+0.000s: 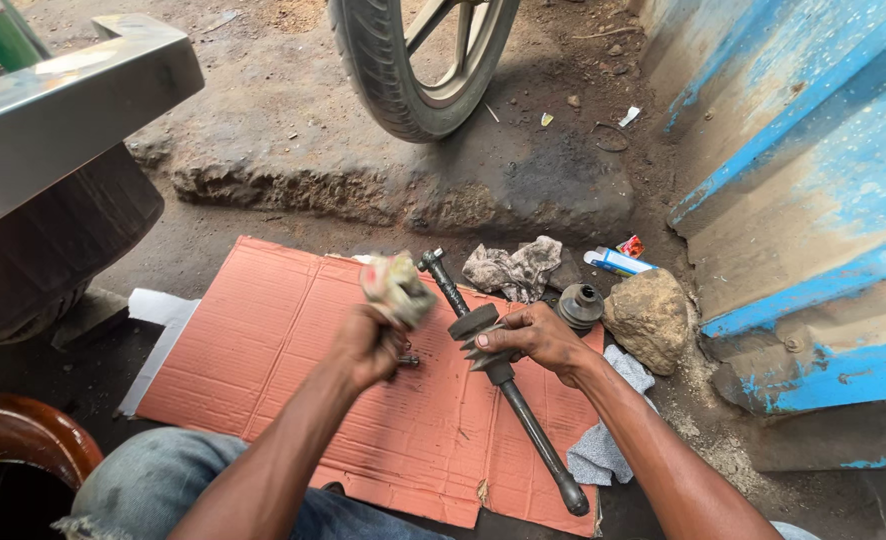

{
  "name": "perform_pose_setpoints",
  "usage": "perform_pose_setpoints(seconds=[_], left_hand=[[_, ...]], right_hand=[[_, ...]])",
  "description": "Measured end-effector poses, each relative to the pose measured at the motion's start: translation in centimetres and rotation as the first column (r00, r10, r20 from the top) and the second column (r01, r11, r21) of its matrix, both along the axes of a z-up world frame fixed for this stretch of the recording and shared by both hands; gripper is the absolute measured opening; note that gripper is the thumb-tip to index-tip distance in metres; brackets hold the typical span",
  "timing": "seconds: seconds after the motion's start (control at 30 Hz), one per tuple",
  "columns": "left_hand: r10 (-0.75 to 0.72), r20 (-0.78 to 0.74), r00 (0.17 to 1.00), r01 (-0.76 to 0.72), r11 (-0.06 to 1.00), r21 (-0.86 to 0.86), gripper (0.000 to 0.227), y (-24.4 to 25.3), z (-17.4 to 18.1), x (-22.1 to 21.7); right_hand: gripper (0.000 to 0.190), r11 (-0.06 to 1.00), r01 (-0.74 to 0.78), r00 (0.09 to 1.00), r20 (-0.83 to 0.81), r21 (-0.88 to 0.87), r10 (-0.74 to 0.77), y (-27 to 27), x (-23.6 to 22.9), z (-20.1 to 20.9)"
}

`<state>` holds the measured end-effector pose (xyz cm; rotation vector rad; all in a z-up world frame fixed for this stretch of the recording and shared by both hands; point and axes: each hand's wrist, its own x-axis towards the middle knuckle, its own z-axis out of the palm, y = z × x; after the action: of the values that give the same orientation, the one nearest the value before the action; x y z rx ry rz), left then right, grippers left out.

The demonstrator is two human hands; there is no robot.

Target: The person wipes a metal rod and mechanical components with a cloth while sitting on the ground next to a vehicle wheel.

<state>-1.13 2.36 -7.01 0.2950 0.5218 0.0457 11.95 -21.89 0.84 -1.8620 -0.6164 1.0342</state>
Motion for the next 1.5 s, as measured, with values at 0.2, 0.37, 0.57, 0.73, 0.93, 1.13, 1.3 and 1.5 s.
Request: perform_pose_setpoints(seconds=[0.2,0.37,0.57,0.73,0.93,1.13,1.3,1.5], left_hand=[[-0.295,-0.100,0.950,0.311,0.874,0.373,0.020,-3.5,-0.4,0.3],[-0.171,-0.215,0.961,0.252,0.862,0.439,0.020,-4.2,1.0,0.5],[-0.070,-0.231,0.970,0.170,0.877,0.450,0.022,-5.5,2.2,0.6],[-0.044,-0.232,0.972,0.171,0.810,0.560,0.021,-4.0,5.8,1.5],[0.302,0.081,0.950,-0.312,0.930,0.193,0.032,2.4,4.9,1.3],[0.375,0.163,0.912,-0.395,0.912,0.111,0.025,1.7,0.8,1.9],[0.607,-0.032,0.794,-0.579,0.772,0.261,0.027,0.7,3.1,1.2],[0.579,-0.060,0.813,-0.561,0.807,0.186,0.047,0.5,7.4,0.5]], right_hand=[[0.045,0.997,-0.072,0.995,0.063,0.013,0.071,0.7,-1.4,-1.0],[0.047,0.999,-0.039,0.993,-0.108,-0.007,0.038,1.9,-2.8,-1.1],[0.048,0.987,-0.153,0.986,-0.065,-0.040,0.151,2.3,-3.3,-2.5],[0.045,0.973,-0.225,0.974,-0.016,-0.047,0.225,0.8,-2.6,-2.7],[0.042,0.953,-0.205,0.970,0.081,-0.221,0.228,1.0,-1.8,1.0],[0.055,0.938,-0.230,0.938,0.199,-0.260,0.285,1.8,-5.3,2.6],[0.071,0.840,-0.137,0.790,0.454,-0.526,0.413,2.3,-7.8,2.0],[0.071,0.850,-0.232,0.823,0.372,-0.472,0.430,2.7,-6.9,-0.1]])
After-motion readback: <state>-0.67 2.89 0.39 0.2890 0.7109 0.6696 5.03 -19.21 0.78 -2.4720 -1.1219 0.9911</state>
